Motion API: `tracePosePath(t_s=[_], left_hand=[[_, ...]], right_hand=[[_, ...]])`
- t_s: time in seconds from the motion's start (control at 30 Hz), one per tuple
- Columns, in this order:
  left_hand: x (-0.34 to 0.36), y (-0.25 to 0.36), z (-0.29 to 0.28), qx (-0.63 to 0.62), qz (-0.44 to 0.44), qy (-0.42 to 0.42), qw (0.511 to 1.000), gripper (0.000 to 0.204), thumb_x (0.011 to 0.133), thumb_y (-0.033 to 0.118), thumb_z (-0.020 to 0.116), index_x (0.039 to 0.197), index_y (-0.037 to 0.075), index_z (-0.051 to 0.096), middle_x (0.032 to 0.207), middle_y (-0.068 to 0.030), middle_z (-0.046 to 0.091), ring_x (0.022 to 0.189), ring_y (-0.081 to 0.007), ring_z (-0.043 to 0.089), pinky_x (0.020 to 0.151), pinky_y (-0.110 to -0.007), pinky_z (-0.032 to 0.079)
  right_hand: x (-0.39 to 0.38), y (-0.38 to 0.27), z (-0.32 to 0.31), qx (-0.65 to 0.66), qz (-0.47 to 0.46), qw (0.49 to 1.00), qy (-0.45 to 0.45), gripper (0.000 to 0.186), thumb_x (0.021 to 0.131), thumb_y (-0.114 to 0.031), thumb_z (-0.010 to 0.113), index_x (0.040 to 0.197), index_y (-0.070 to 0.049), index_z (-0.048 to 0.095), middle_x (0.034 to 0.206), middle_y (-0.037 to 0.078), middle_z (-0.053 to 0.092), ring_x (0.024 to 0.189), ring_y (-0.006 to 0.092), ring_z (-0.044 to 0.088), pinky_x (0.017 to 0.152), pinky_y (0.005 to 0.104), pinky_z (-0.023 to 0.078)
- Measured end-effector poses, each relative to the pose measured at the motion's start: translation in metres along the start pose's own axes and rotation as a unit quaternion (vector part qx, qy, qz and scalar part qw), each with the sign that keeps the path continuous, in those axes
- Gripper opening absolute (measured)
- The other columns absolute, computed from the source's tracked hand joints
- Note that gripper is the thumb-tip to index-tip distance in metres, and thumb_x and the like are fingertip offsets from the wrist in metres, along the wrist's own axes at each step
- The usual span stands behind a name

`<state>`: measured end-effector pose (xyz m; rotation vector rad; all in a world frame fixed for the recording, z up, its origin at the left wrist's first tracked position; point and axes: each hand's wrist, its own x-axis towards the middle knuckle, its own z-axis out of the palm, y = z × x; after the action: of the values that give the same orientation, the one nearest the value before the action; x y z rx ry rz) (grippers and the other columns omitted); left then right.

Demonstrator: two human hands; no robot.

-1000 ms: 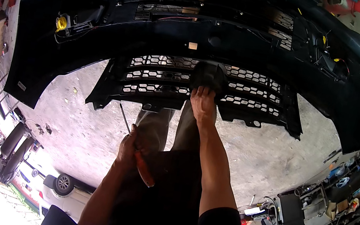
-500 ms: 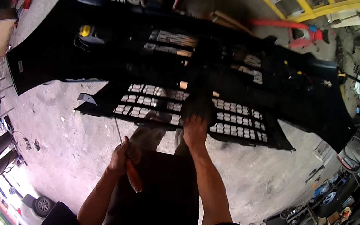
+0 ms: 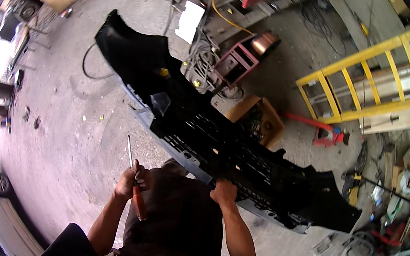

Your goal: The person walks through a cluttered auto repair shop and approaches a detached car bumper. They use a screwdriver to remove screws from the bumper's grille and then attach a small black plastic component to the bumper, securing it in place.

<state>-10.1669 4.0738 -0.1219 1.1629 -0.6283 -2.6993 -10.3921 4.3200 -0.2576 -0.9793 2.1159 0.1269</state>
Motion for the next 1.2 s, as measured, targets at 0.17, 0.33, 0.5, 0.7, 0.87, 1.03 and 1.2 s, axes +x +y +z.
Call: tracePosePath(t_s=[0.17, 0.33, 0.5, 0.7, 0.87, 1.03, 1.2], left_hand=[[-0.062, -0.044, -0.018, -0.169, 0.107, 0.041, 0.979, 0.052, 0.1, 0.053, 0.04, 0.065, 0.014, 0.041, 0.063, 0.0029, 0.034, 0.059, -0.0129, 0.033, 0.05, -0.025, 0.029], [-0.157, -0.115, -0.025, -0.223, 0.228, 0.123, 0.94, 0.053, 0.1, 0.054, 0.038, 0.065, 0.014, 0.041, 0.063, 0.0024, 0.032, 0.059, -0.0129, 0.033, 0.049, -0.026, 0.03], [-0.229, -0.196, -0.037, -0.304, 0.321, 0.188, 0.877, 0.053, 0.099, 0.055, 0.04, 0.065, 0.015, 0.041, 0.062, 0.0027, 0.032, 0.054, -0.0117, 0.032, 0.047, -0.026, 0.029], [-0.275, -0.285, -0.043, -0.386, 0.408, 0.228, 0.795, 0.053, 0.099, 0.054, 0.041, 0.064, 0.015, 0.04, 0.06, 0.0023, 0.031, 0.052, -0.0112, 0.033, 0.044, -0.025, 0.028], [-0.303, -0.359, -0.049, -0.442, 0.44, 0.249, 0.741, 0.052, 0.1, 0.053, 0.042, 0.064, 0.015, 0.037, 0.059, 0.002, 0.031, 0.051, -0.0112, 0.033, 0.044, -0.024, 0.027], [-0.329, -0.427, -0.048, -0.486, 0.465, 0.235, 0.702, 0.052, 0.1, 0.053, 0.042, 0.065, 0.015, 0.037, 0.06, 0.002, 0.031, 0.051, -0.0109, 0.033, 0.043, -0.024, 0.026], [-0.388, -0.512, -0.055, -0.513, 0.514, 0.213, 0.654, 0.053, 0.099, 0.054, 0.044, 0.065, 0.015, 0.036, 0.059, 0.0023, 0.03, 0.051, -0.0114, 0.033, 0.044, -0.025, 0.026]], right_hand=[[0.004, 0.005, -0.008, -0.009, 0.01, 1.0, 0.008, 0.058, 0.07, -0.027, 0.063, 0.123, -0.006, 0.061, 0.121, 0.02, 0.063, 0.115, 0.0363, 0.058, 0.098, 0.0443, 0.045], [0.001, -0.021, -0.043, -0.04, -0.015, 0.997, -0.065, 0.043, 0.071, -0.029, 0.064, 0.106, -0.005, 0.069, 0.111, 0.02, 0.067, 0.107, 0.0352, 0.063, 0.09, 0.0446, 0.05], [-0.012, -0.026, -0.054, -0.068, 0.001, 0.996, -0.065, 0.046, 0.072, -0.031, 0.067, 0.11, -0.005, 0.067, 0.117, 0.02, 0.065, 0.112, 0.0341, 0.062, 0.093, 0.0431, 0.05], [-0.011, 0.011, -0.068, -0.126, -0.027, 0.992, -0.016, 0.063, 0.058, -0.035, 0.075, 0.107, 0.003, 0.066, 0.115, 0.024, 0.065, 0.109, 0.0379, 0.062, 0.091, 0.0408, 0.051], [-0.053, 0.038, -0.111, -0.115, -0.079, 0.988, -0.072, 0.057, 0.057, -0.033, 0.074, 0.094, 0.008, 0.066, 0.103, 0.027, 0.067, 0.1, 0.0354, 0.065, 0.086, 0.0393, 0.052], [-0.159, 0.017, -0.081, -0.145, -0.148, 0.972, -0.109, 0.054, 0.058, -0.035, 0.074, 0.084, 0.012, 0.064, 0.087, 0.025, 0.067, 0.089, 0.0329, 0.066, 0.078, 0.0386, 0.051], [-0.245, -0.015, -0.025, -0.08, -0.289, 0.949, -0.097, 0.049, 0.06, -0.031, 0.073, 0.091, 0.007, 0.068, 0.089, 0.02, 0.07, 0.092, 0.0293, 0.067, 0.08, 0.0378, 0.051]])
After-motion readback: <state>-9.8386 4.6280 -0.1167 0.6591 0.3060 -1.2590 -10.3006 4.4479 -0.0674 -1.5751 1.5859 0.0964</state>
